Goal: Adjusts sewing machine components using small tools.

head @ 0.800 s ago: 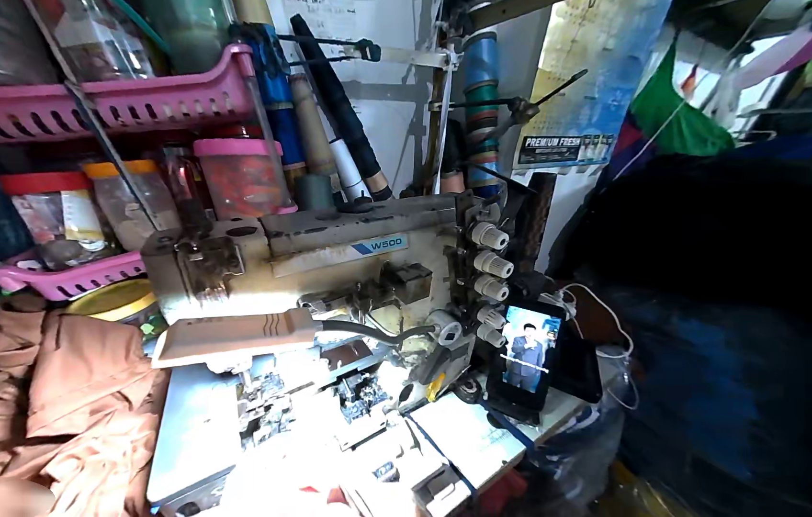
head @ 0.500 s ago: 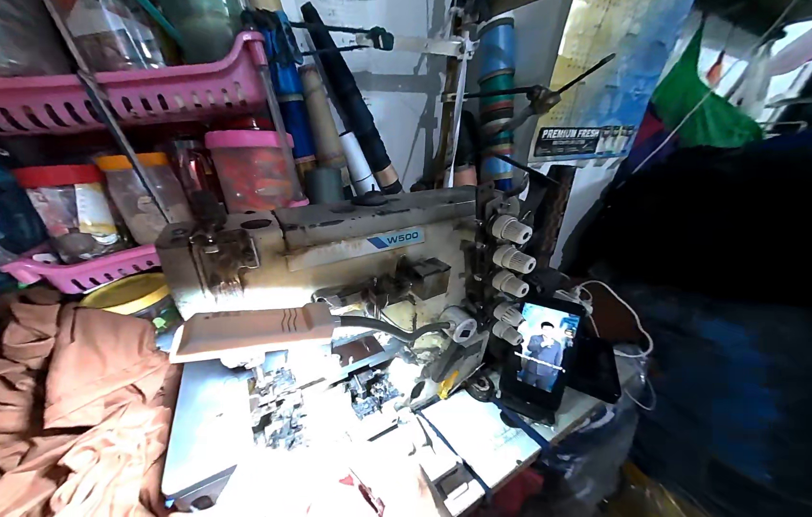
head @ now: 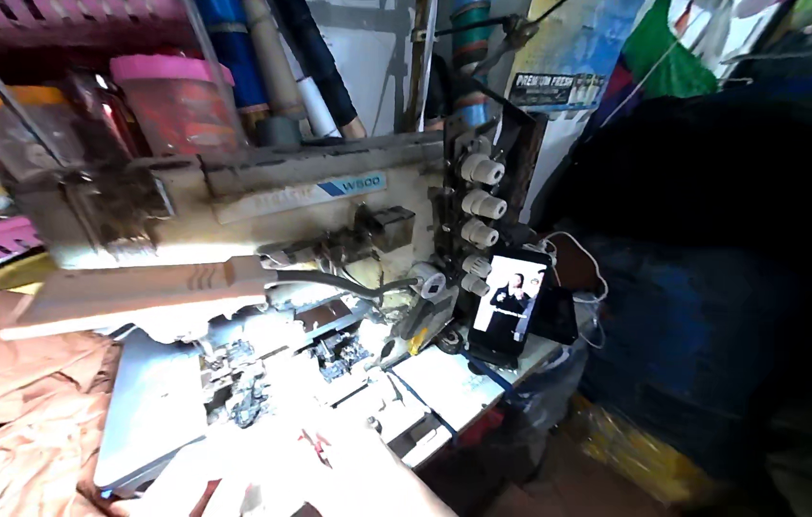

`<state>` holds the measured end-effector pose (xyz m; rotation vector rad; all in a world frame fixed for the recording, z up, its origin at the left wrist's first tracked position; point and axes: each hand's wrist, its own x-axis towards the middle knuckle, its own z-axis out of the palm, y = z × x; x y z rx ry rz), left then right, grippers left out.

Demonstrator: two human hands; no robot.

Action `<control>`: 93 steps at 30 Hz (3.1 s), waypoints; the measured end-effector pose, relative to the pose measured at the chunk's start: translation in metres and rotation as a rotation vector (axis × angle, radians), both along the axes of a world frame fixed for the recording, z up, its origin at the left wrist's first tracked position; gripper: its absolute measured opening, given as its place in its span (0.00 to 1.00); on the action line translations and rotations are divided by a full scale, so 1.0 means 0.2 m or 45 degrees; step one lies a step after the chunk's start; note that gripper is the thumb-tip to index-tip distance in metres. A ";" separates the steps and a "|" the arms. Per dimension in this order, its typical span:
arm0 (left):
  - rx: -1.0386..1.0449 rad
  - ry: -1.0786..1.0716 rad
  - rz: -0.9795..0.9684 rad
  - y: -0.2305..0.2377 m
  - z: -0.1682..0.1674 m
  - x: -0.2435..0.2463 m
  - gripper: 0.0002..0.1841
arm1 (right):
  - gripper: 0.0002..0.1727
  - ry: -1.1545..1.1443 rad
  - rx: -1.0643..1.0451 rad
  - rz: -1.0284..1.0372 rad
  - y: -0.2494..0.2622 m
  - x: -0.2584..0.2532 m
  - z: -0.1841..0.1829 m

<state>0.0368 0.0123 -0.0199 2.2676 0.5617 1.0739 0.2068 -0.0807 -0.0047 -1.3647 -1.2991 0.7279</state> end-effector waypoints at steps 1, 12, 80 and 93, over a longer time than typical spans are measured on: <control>-0.003 0.001 0.007 0.00 0.00 -0.01 0.14 | 0.13 -0.066 0.075 -0.023 0.00 -0.01 0.00; -0.194 -0.014 -0.019 -0.04 0.04 0.05 0.11 | 0.07 0.358 -0.148 0.036 -0.02 0.03 0.01; 0.327 0.264 0.244 0.22 0.10 0.06 0.15 | 0.11 -0.292 0.258 -0.152 0.20 0.04 -0.08; 0.327 0.251 0.582 0.34 0.07 -0.02 0.18 | 0.09 -0.463 0.090 -0.487 0.26 0.05 -0.02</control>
